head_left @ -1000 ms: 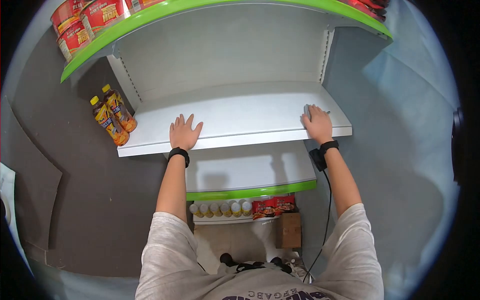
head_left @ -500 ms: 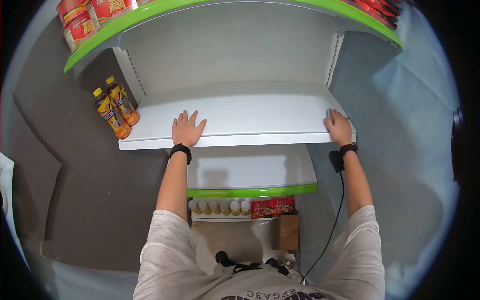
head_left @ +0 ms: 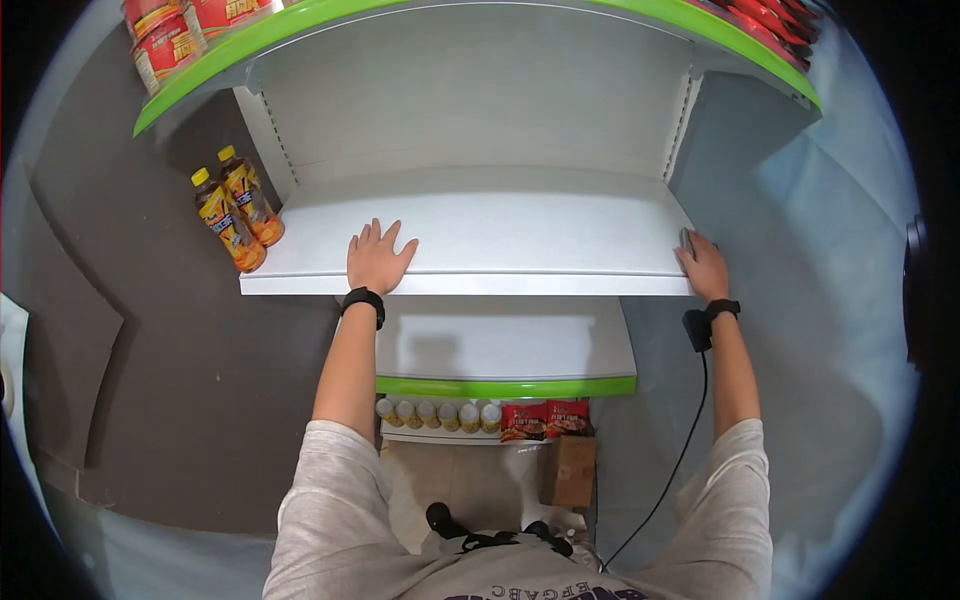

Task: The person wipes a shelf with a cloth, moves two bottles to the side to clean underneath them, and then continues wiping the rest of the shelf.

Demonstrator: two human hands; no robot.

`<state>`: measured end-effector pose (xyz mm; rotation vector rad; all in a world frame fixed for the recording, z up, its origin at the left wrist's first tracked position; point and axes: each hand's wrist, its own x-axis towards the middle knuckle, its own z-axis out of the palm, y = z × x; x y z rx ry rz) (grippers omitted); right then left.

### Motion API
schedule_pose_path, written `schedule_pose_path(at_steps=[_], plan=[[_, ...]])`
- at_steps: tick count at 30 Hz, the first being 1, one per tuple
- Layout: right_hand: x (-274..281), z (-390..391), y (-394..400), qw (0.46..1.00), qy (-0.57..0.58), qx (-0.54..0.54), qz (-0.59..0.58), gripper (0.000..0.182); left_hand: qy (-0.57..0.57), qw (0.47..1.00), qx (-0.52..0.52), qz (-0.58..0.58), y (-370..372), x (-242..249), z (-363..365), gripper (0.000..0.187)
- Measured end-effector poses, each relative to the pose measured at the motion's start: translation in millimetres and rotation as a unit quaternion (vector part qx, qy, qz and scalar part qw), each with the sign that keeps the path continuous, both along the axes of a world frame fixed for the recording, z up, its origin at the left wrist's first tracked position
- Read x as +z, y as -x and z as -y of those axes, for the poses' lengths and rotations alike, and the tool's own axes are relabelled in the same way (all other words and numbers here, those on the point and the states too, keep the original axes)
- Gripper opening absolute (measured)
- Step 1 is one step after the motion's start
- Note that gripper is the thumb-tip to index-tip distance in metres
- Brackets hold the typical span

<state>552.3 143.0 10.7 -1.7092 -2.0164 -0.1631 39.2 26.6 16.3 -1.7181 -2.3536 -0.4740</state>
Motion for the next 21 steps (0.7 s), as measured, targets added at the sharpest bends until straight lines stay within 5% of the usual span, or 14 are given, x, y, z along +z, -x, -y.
schedule_pose_path(at_steps=[12, 21], plan=[[4.1, 3.5, 17.1, 0.996, 0.033, -0.047, 0.063, 0.065, 0.009, 1.000, 0.010, 0.001, 0.5, -0.7, -3.5, 0.060], [-1.6, 9.1, 63.2, 0.998, 0.006, 0.026, 0.064, 0.067, -0.001, 1.000, 0.008, -0.003, 0.4, -3.1, -3.3, 0.060]])
